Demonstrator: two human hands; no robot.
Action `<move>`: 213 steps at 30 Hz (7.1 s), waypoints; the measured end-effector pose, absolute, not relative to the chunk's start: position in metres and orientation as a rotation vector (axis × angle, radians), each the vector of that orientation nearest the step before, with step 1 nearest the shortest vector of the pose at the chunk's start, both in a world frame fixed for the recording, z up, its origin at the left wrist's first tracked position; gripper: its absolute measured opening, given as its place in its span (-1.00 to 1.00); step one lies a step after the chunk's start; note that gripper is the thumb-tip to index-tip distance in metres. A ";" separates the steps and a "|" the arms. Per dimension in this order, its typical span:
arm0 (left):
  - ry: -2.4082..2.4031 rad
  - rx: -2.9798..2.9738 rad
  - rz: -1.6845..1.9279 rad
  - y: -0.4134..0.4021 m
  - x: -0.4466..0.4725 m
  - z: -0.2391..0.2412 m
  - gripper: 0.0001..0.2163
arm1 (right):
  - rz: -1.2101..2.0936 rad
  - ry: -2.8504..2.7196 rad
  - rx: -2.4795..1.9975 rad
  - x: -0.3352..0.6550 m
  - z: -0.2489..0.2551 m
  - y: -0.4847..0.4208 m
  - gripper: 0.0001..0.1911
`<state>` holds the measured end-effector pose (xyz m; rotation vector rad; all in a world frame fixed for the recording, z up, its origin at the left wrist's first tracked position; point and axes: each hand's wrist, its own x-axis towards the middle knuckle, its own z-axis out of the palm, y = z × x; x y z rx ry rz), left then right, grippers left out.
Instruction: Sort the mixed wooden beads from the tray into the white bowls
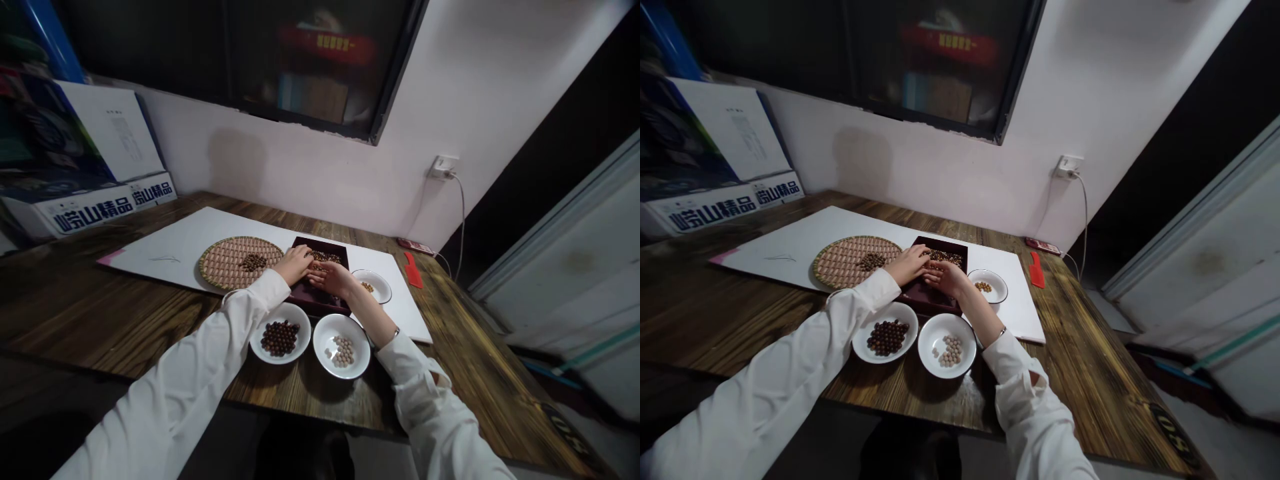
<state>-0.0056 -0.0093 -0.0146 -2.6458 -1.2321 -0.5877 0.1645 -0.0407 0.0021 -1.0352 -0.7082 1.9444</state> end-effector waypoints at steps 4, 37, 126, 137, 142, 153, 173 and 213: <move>-1.233 -2.650 -0.546 -0.012 -0.006 -0.013 -0.86 | 1.961 -0.663 -1.017 0.165 0.002 -0.040 -0.80; -1.463 -2.583 -0.313 -0.023 -0.003 -0.007 -0.72 | 1.821 -0.475 -0.963 0.168 0.000 -0.037 -0.60; -1.409 -2.710 -0.089 -0.018 -0.002 -0.005 -0.73 | 0.731 -0.522 -1.073 0.171 0.004 -0.040 -0.72; -1.395 -2.727 -0.099 -0.018 -0.002 -0.004 -0.71 | 0.684 -0.502 -1.088 0.175 -0.001 -0.036 -0.75; -1.386 -2.746 -0.148 -0.017 -0.003 -0.005 -0.74 | 0.676 -0.517 -1.095 0.175 0.000 -0.038 -0.77; -1.391 -2.703 -0.095 -0.018 -0.002 -0.004 -0.73 | 0.676 -0.533 -1.086 0.174 0.002 -0.040 -0.81; -1.394 -2.775 -0.111 -0.015 -0.005 -0.005 -0.78 | 0.632 -0.596 -1.084 0.177 -0.006 -0.036 -0.85; -1.385 -2.746 -0.107 -0.012 -0.008 -0.007 -0.71 | 0.713 -0.653 -1.055 0.175 -0.001 -0.038 -0.84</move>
